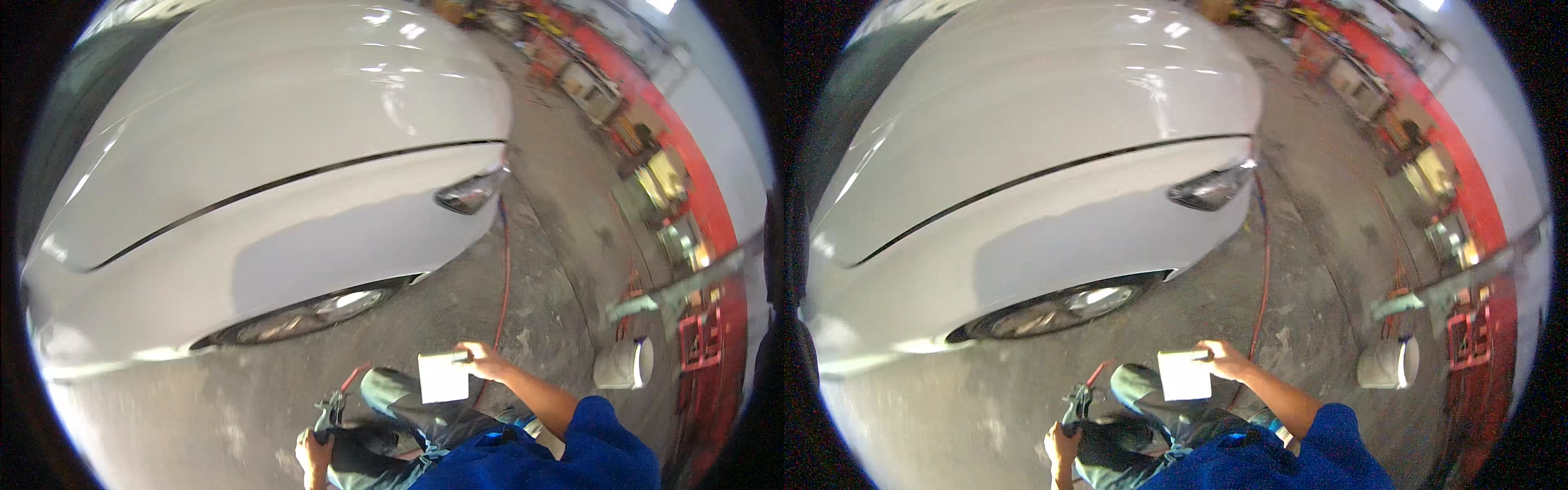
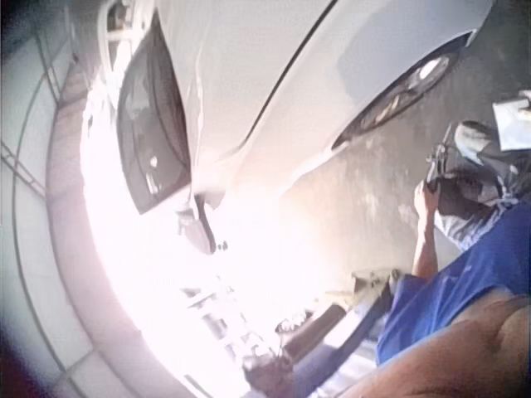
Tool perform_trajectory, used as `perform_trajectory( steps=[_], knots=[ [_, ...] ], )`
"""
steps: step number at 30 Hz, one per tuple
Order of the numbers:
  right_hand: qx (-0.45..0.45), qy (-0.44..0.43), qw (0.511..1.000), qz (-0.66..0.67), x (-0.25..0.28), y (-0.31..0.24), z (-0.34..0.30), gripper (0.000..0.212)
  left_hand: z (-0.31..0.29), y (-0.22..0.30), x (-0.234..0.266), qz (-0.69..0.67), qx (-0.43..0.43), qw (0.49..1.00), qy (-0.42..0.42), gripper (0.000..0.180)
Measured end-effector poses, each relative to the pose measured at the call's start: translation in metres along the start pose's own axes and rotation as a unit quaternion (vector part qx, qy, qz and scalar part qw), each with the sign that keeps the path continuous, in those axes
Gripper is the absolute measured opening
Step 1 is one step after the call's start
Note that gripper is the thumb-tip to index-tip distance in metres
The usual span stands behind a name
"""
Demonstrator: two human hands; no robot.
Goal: The person cleans the front wheel arch and bumper of a white car using a compressed air nozzle and a cloth. They then retrieve a sanding pad and sand the same area before using the air nozzle again to remove dust.
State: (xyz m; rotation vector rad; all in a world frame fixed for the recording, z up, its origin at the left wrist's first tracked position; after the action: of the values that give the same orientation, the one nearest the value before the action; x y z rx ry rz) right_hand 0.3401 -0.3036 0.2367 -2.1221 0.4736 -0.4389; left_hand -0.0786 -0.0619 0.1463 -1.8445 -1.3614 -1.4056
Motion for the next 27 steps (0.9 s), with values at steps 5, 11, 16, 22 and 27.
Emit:
perform_trajectory(
  steps=[5, 11, 16, 22, 27],
  knots=[
    [-0.014, -0.280, 0.958, 0.067, -0.121, -0.097, -0.056, 0.032, -0.103, 0.032, 0.024, -0.453, 0.069, 0.847, -0.269, 0.064],
    [-0.127, -0.415, 0.900, 0.030, -0.206, -0.123, -0.134, 0.033, -0.223, 0.147, 0.125, -0.615, 0.084, 0.716, -0.319, 0.074],
    [-0.191, -0.352, 0.916, 0.035, -0.183, -0.107, -0.160, 0.027, -0.267, 0.197, 0.144, -0.677, 0.123, 0.697, -0.201, 0.045],
    [-0.329, -0.148, 0.932, 0.034, -0.138, -0.070, -0.171, 0.036, -0.286, 0.235, 0.144, -0.650, 0.158, 0.739, -0.079, 0.052],
    [-0.293, -0.313, 0.904, -0.005, -0.160, -0.046, -0.173, 0.038, -0.305, 0.249, 0.162, -0.569, 0.016, 0.813, 0.123, 0.041]
  ],
)
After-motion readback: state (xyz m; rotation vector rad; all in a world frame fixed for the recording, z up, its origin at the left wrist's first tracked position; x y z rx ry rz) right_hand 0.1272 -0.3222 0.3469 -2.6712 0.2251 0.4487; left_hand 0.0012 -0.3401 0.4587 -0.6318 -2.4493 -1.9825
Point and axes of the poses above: each hand's wrist, its own z-axis towards the middle knuckle, its own x-axis out of the back of the hand, y = z × x, the point moved 9 cm from there along z, towards the middle knuckle, and after that the axes turned 10 degrees about z, right-handed, at the moved point
